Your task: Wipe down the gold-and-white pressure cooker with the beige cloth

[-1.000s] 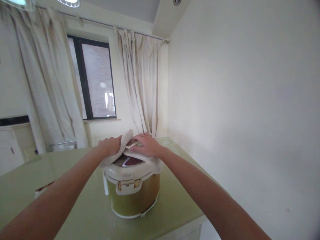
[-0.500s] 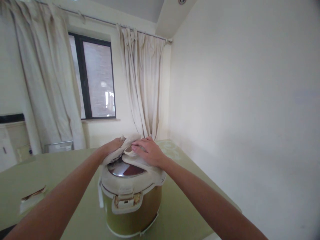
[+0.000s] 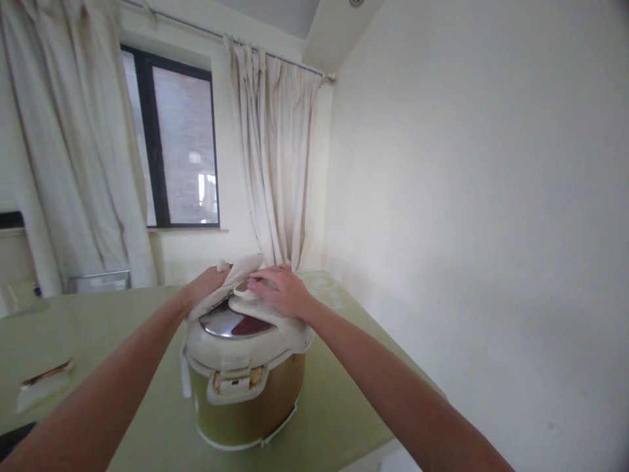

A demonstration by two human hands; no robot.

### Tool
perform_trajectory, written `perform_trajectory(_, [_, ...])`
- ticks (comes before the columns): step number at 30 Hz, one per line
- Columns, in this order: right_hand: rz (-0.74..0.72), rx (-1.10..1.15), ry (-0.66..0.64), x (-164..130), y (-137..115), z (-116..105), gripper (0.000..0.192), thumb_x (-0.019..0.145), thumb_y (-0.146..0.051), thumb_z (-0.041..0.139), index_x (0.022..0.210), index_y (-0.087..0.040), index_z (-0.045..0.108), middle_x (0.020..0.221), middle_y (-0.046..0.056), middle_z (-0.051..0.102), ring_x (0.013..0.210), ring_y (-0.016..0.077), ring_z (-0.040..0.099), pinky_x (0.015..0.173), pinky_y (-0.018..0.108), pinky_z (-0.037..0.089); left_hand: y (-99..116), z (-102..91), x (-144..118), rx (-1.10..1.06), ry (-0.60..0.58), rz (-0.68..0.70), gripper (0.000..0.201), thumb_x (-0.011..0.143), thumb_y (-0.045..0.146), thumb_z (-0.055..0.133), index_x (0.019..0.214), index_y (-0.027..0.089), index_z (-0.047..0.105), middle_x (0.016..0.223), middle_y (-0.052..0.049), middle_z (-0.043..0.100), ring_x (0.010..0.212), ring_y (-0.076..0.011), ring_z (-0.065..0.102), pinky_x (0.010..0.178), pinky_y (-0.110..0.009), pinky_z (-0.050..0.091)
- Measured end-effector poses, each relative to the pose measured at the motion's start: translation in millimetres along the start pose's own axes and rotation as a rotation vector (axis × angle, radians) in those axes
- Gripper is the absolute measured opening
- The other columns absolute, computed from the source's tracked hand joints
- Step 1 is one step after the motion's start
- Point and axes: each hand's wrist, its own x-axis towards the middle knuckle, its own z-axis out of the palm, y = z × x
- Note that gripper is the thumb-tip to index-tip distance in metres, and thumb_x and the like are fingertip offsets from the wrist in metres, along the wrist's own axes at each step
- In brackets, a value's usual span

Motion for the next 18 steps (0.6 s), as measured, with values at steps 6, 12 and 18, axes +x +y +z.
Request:
perform_trajectory(6, [0.058,0.025,0.012,0.1,1.7,3.4,0.043,0.1,-0.056,0.066,0.126,-0.024,0.076,0.128,0.008,0.076,0.121,0.0234,0.067,0.106,0.037,0.045,-14.4,-8.8,-79.4,-0.119,0.1,0.02,0.064,0.076,0.072,0.057,0.113,0.022,0.074,0.12,-0.011,0.079,0.111,-0.0346,0.071,0.098,-0.037,0.055])
perform_trajectory(12, [0.046,0.061,0.032,0.7,2.3,3.6,0.038,0.102,-0.053,0.063,0.123,-0.025,0.077,0.127,0.007,0.077,0.121,0.023,0.067,0.111,0.038,0.043,16.6,24.3,-150.4,0.107,0.254,0.005,0.062,0.084,0.073,0.052,0.123,0.029,0.072,0.119,-0.009,0.08,0.111,-0.036,0.072,0.098,-0.042,0.054])
perform_trajectory(18, [0.028,0.209,0.011,2.1,4.1,1.7,0.032,0.106,-0.043,0.057,0.118,-0.024,0.079,0.125,0.006,0.078,0.12,0.0214,0.07,0.109,0.036,0.047,47.3,44.9,-157.2,0.257,0.237,0.212,0.051,0.085,0.072,0.059,0.115,0.034,0.075,0.12,-0.003,0.08,0.111,-0.0307,0.072,0.096,-0.039,0.054])
